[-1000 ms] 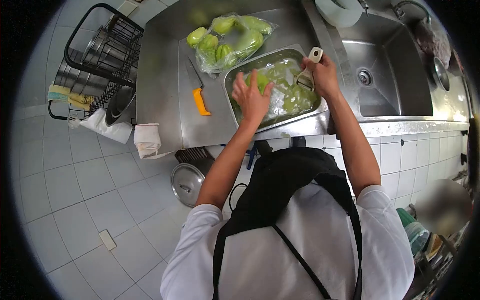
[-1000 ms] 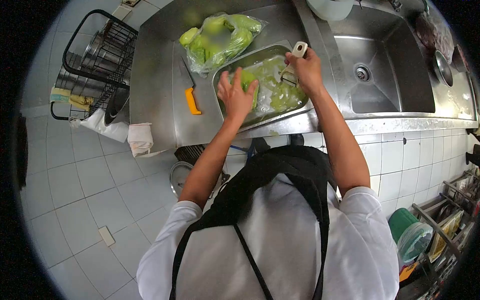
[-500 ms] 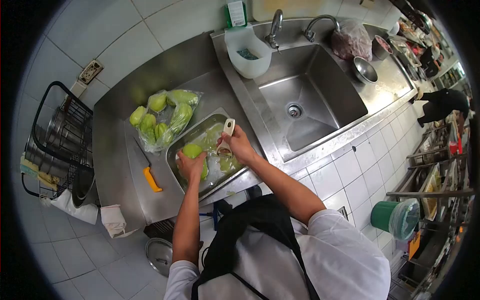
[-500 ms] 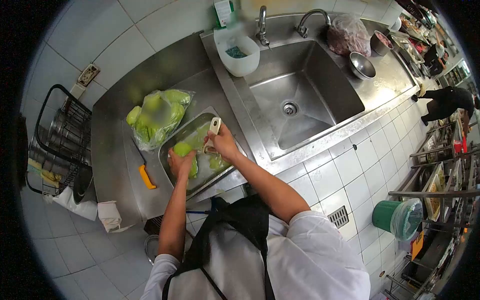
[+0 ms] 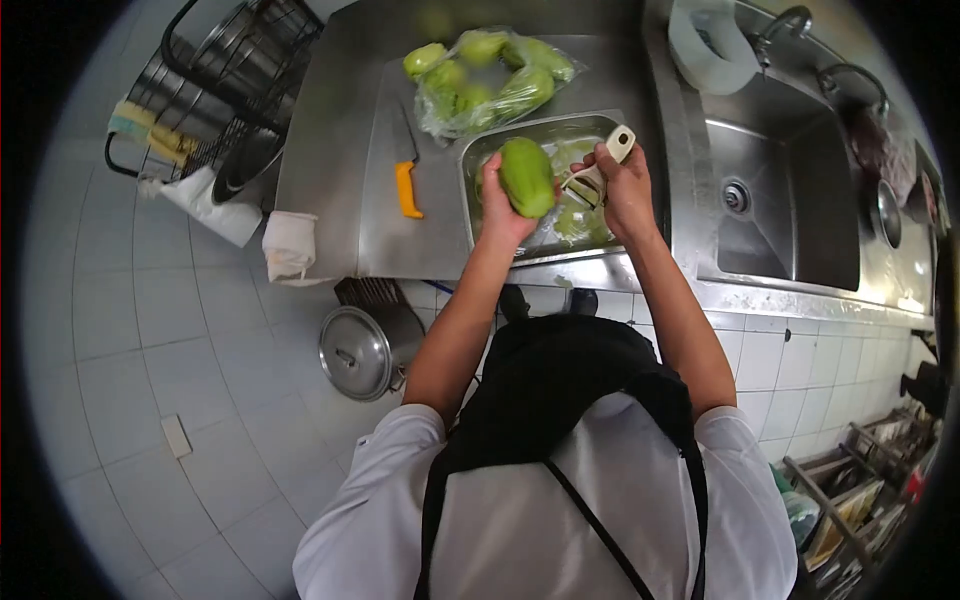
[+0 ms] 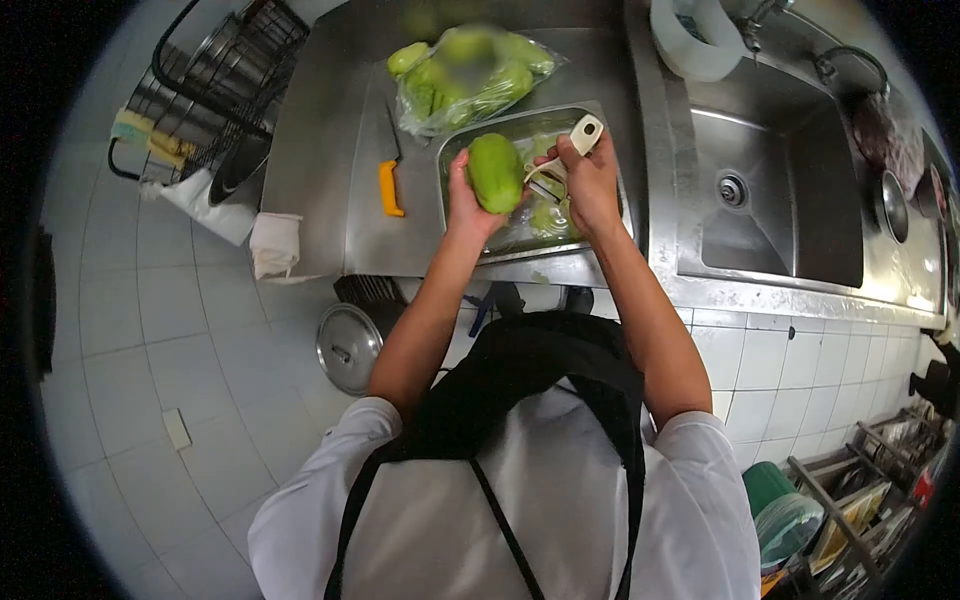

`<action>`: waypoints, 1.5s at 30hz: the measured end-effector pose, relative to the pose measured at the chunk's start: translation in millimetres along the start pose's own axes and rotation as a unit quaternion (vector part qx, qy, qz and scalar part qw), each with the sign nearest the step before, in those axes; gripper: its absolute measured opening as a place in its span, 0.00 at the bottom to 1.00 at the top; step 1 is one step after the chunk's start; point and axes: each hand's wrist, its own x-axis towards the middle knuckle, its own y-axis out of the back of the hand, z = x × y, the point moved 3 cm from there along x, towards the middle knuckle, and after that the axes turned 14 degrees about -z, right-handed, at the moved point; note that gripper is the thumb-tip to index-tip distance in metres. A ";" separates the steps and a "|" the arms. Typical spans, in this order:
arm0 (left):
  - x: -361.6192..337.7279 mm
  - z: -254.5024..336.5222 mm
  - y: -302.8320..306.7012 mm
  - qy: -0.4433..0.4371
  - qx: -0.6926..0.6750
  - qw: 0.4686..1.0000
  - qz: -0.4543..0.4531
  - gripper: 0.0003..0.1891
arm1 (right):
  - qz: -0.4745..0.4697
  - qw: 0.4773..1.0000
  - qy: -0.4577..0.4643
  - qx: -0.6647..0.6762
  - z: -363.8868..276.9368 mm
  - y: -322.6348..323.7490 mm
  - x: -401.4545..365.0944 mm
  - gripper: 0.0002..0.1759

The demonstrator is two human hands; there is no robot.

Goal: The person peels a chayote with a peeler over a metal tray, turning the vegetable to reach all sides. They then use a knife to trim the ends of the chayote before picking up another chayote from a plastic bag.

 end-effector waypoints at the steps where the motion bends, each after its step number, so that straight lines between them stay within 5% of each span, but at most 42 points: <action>1: -1.1 -1.5 -0.8 0.010 -0.012 1.000 -0.003 0.31 | -0.012 1.000 -0.006 0.011 1.2 -7.3 0.4 0.14; 4: -3.7 -6.5 -3.2 0.021 -0.030 0.998 -0.060 0.33 | -0.037 0.999 -0.008 0.021 8.2 -20.9 1.9 0.16; 25: -13.9 -16.3 -4.4 0.045 -0.059 0.997 -0.010 0.34 | -0.083 0.996 -0.005 0.000 31.5 -34.4 5.2 0.10; 36: -8.6 -12.4 12.7 0.058 -0.046 0.993 -0.090 0.34 | -0.050 0.997 0.024 -0.050 40.7 -36.8 20.3 0.12; 45: -20.1 -13.0 33.3 0.068 -0.068 0.994 -0.043 0.33 | -0.011 0.999 0.024 -0.019 81.6 -15.7 72.4 0.09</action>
